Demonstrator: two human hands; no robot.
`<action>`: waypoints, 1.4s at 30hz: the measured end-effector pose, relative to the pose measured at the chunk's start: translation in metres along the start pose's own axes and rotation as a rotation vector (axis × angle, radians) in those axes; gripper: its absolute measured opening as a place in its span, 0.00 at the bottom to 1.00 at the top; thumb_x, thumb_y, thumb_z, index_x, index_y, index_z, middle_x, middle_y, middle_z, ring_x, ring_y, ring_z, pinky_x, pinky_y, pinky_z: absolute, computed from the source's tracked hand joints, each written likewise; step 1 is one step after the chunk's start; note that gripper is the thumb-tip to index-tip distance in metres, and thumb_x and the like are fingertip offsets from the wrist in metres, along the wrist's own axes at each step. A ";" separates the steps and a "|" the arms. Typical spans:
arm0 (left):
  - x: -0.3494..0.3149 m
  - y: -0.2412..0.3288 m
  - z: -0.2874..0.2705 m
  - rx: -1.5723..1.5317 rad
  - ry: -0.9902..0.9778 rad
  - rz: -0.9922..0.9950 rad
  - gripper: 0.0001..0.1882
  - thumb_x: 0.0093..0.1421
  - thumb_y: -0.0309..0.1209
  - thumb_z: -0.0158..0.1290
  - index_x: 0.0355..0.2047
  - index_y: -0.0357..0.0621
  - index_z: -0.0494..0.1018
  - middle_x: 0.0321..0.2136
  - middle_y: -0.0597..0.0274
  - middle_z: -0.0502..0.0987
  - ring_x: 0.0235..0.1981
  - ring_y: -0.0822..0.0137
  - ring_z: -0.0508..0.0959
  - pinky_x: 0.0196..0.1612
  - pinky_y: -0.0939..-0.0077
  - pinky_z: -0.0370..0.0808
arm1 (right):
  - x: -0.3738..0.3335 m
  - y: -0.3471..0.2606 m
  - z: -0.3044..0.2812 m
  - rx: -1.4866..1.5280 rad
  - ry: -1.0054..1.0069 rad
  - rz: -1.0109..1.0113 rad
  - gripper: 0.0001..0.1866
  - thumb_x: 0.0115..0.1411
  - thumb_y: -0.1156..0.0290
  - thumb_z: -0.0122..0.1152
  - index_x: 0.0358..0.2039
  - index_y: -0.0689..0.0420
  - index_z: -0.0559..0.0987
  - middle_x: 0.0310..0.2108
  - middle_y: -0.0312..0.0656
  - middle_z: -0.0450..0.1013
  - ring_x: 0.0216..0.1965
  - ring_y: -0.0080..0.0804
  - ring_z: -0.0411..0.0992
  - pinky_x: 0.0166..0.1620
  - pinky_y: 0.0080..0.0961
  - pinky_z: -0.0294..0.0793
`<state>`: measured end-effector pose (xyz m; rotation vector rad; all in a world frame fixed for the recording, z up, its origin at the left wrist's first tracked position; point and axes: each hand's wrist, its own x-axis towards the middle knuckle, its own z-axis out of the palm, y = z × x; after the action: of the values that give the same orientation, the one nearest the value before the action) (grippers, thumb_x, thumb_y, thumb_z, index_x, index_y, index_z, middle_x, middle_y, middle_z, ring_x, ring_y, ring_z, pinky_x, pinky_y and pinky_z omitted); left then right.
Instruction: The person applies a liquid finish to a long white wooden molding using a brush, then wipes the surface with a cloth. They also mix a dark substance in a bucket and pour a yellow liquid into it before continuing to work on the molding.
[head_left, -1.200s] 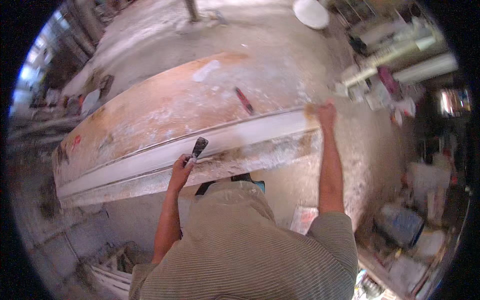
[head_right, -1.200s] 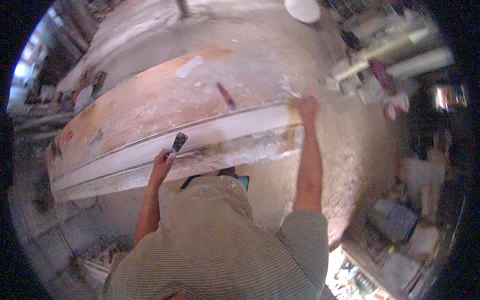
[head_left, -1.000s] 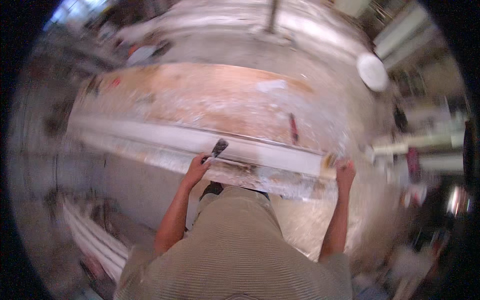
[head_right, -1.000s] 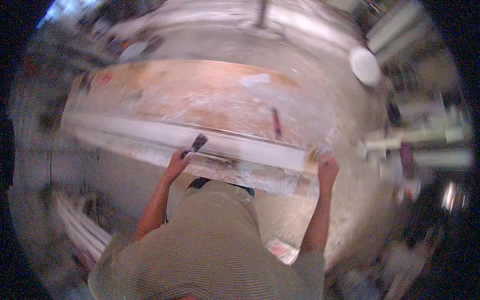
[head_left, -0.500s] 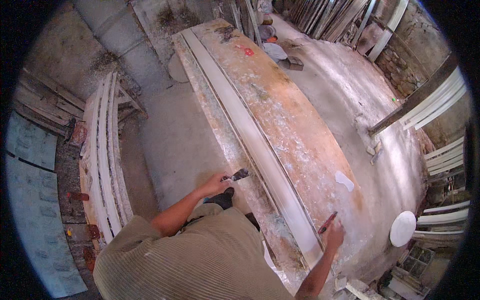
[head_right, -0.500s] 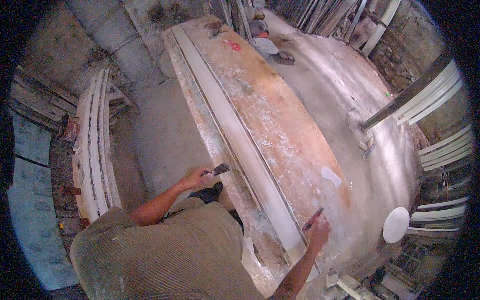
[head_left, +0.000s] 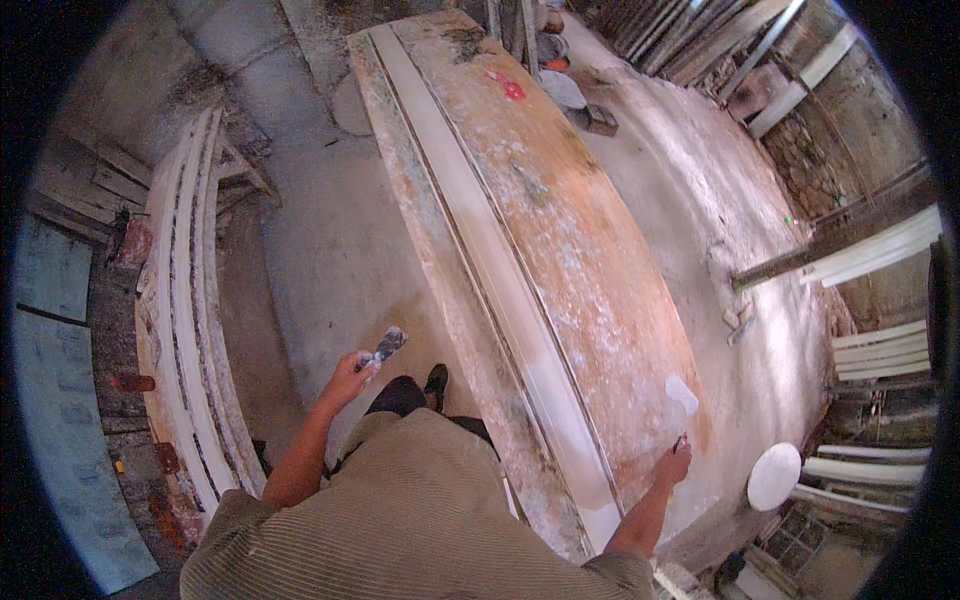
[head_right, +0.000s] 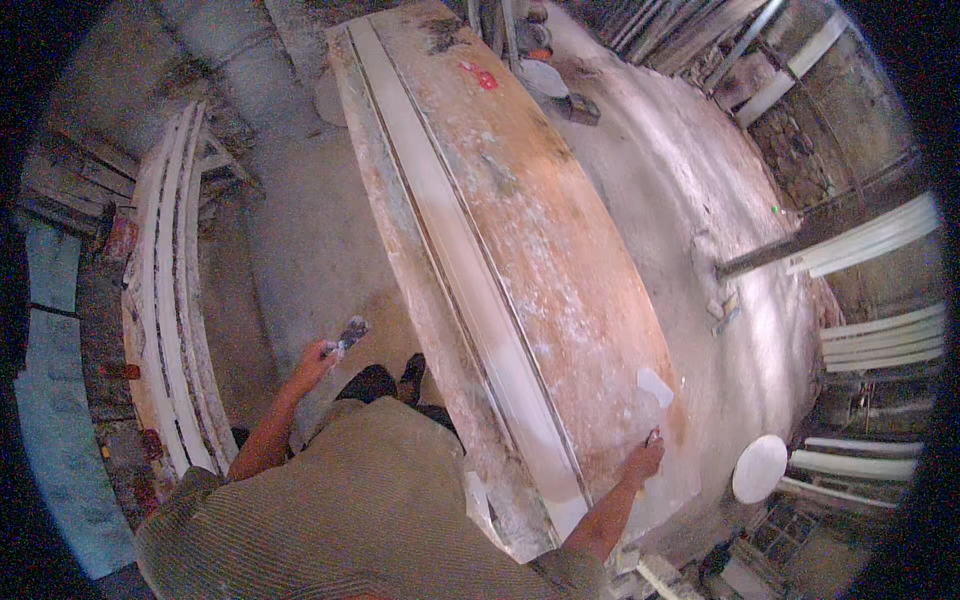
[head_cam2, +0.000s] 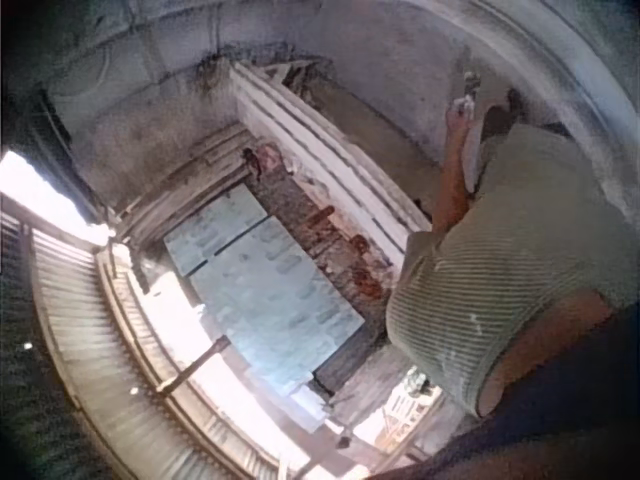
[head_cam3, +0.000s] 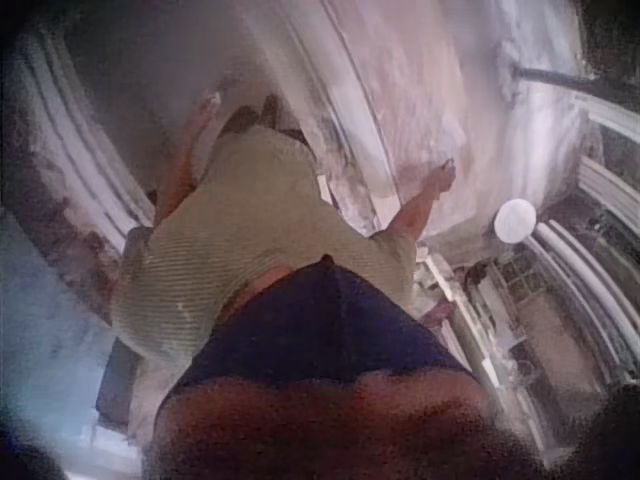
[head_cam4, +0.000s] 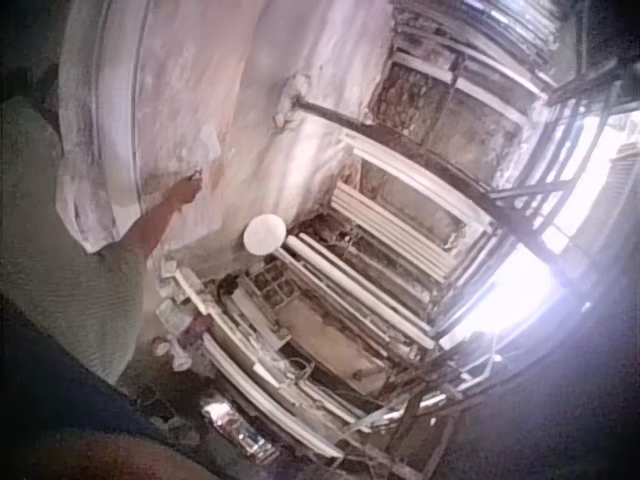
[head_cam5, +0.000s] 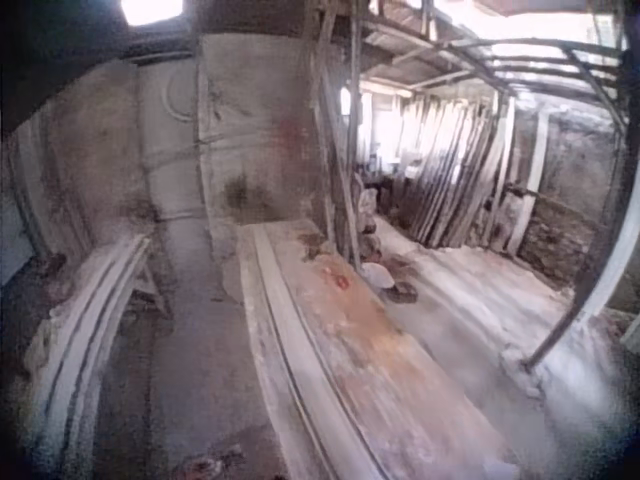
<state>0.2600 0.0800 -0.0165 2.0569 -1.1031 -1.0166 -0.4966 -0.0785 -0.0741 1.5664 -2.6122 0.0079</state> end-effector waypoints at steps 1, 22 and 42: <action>0.007 -0.003 -0.003 -0.023 0.003 -0.008 0.09 0.60 0.31 0.56 0.38 0.39 0.74 0.26 0.63 0.73 0.27 0.71 0.71 0.32 0.73 0.70 | 0.012 -0.005 0.000 -0.005 -0.030 0.047 0.24 0.53 0.61 0.65 0.48 0.58 0.70 0.40 0.53 0.71 0.40 0.52 0.75 0.41 0.45 0.77; 0.292 0.004 -0.187 -0.417 0.070 0.052 0.24 0.54 0.31 0.61 0.52 0.46 0.72 0.36 0.64 0.76 0.37 0.74 0.74 0.38 0.75 0.73 | -0.065 -0.800 -0.143 0.662 -0.057 -0.943 0.16 0.66 0.65 0.47 0.48 0.59 0.74 0.48 0.49 0.73 0.50 0.50 0.70 0.54 0.44 0.68; 0.633 0.028 -0.324 -0.266 0.330 0.318 0.42 0.50 0.39 0.60 0.62 0.39 0.57 0.60 0.37 0.56 0.61 0.45 0.60 0.60 0.57 0.63 | -0.106 -1.250 -0.140 1.082 -0.894 -1.072 0.23 0.61 0.54 0.55 0.49 0.59 0.75 0.46 0.47 0.72 0.47 0.40 0.70 0.49 0.35 0.69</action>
<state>0.7491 -0.4357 -0.0409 1.6940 -1.0179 -0.6035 0.6645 -0.5682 0.0004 3.8579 -1.6437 0.9437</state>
